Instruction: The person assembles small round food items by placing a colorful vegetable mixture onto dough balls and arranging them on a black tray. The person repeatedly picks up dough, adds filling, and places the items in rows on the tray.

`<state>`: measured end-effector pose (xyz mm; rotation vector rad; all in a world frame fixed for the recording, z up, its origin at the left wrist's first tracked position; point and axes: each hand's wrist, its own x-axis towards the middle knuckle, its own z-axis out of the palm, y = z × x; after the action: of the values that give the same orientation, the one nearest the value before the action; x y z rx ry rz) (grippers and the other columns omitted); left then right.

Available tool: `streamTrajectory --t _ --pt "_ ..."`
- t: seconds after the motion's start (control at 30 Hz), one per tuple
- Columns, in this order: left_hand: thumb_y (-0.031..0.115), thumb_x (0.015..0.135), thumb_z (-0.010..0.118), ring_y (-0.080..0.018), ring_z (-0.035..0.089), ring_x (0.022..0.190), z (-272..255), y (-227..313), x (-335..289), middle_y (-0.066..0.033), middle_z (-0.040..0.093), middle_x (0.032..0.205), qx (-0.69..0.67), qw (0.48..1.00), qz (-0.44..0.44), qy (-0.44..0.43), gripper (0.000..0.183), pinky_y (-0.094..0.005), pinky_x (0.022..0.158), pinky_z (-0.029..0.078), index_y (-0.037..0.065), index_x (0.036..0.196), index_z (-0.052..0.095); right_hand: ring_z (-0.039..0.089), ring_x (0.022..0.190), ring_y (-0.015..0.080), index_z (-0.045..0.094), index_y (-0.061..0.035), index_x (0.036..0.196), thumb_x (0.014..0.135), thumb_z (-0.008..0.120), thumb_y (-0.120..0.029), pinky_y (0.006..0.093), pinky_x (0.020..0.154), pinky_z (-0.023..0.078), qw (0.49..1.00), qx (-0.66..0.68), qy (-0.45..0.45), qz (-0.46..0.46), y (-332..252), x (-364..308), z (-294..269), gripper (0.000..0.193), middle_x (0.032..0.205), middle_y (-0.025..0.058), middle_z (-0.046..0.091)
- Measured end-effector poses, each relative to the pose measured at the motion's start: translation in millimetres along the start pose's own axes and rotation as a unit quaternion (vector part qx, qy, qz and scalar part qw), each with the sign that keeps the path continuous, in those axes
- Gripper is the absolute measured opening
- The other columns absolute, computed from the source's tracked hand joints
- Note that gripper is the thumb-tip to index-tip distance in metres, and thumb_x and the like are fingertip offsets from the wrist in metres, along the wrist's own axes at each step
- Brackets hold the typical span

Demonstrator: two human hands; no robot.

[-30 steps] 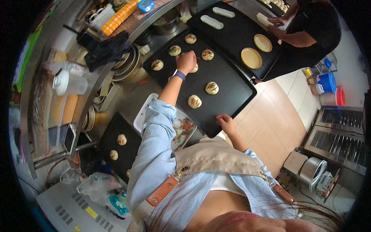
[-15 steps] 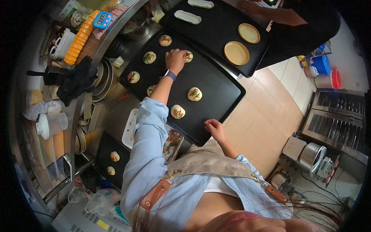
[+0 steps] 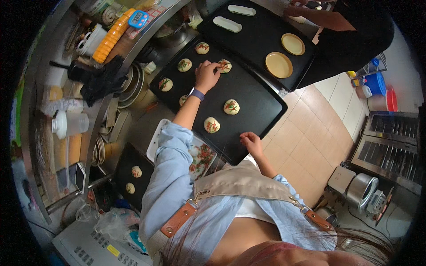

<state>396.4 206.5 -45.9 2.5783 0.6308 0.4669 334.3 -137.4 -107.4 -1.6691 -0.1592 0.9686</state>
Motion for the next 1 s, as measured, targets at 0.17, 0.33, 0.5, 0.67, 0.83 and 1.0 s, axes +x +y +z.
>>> streamTrajectory --t 0.17,0.33,0.5,0.67,0.83,1.0 --pt "0.015 0.081 0.071 -0.0296 0.061 0.09 -52.3 2.9 -81.0 -0.0103 0.061 0.093 -0.094 0.995 0.007 0.02 0.023 -0.0409 0.081 0.049 0.011 0.103 0.068 0.058 0.071 0.0102 0.064 0.0001 0.098 0.093 0.055 -0.009 0.0239 0.064 0.047 0.999 0.006 -0.031 -0.015 -4.5 -5.8 4.1 0.014 0.078 0.0035 0.063" --pt "0.014 0.081 0.071 -0.0262 0.062 0.092 -66.2 -51.8 -191.0 -0.0102 0.064 0.099 -0.135 0.984 -0.117 0.017 0.023 -0.0368 0.078 0.051 0.008 0.102 0.068 0.057 0.071 0.01 0.063 0.0 0.098 0.094 0.055 -0.01 0.0227 0.065 0.047 0.996 -0.029 -0.08 -0.004 -14.4 -12.3 15.8 0.013 0.08 0.0023 0.062" --pt "0.013 0.081 0.07 -0.0257 0.065 0.089 -81.7 -70.5 -276.8 -0.0092 0.068 0.095 -0.072 0.964 -0.254 0.029 0.021 -0.0373 0.078 0.051 0.008 0.1 0.07 0.061 0.076 0.013 0.065 0.0016 0.098 0.092 0.055 -0.009 0.0271 0.07 0.05 0.992 -0.051 -0.103 -0.045 -15.7 -9.5 25.8 0.015 0.083 0.0065 0.065" --pt "0.014 0.08 0.071 -0.0254 0.066 0.087 -88.8 -77.2 -299.7 -0.0105 0.068 0.093 -0.081 0.962 -0.259 0.034 0.02 -0.0373 0.076 0.052 0.009 0.099 0.07 0.06 0.074 0.0125 0.065 0.0019 0.098 0.092 0.056 -0.009 0.0263 0.068 0.049 0.985 -0.079 -0.141 -0.06 -13.6 -4.3 30.3 0.015 0.081 0.0063 0.065" --pt "0.017 0.075 0.072 -0.027 0.065 0.088 -87.9 -81.3 -284.3 -0.0067 0.068 0.091 -0.055 0.976 -0.209 0.023 0.017 -0.0406 0.075 0.051 0.014 0.091 0.073 0.061 0.074 0.0123 0.066 0.0026 0.099 0.092 0.059 -0.011 0.0267 0.069 0.049 0.976 -0.139 -0.143 -0.092 -20.4 -1.8 43.2 0.017 0.082 0.0067 0.067" --pt "0.02 0.074 0.076 -0.0267 0.058 0.096 -71.0 -24.1 -318.7 -0.0052 0.064 0.092 -0.003 0.984 -0.129 -0.12 0.018 -0.0433 0.082 0.044 0.014 0.091 0.074 0.063 0.08 0.0132 0.067 0.0004 0.1 0.093 0.056 -0.011 0.027 0.072 0.05 0.979 -0.092 -0.152 -0.096 -23.4 7.4 36.9 0.017 0.088 0.0064 0.068"
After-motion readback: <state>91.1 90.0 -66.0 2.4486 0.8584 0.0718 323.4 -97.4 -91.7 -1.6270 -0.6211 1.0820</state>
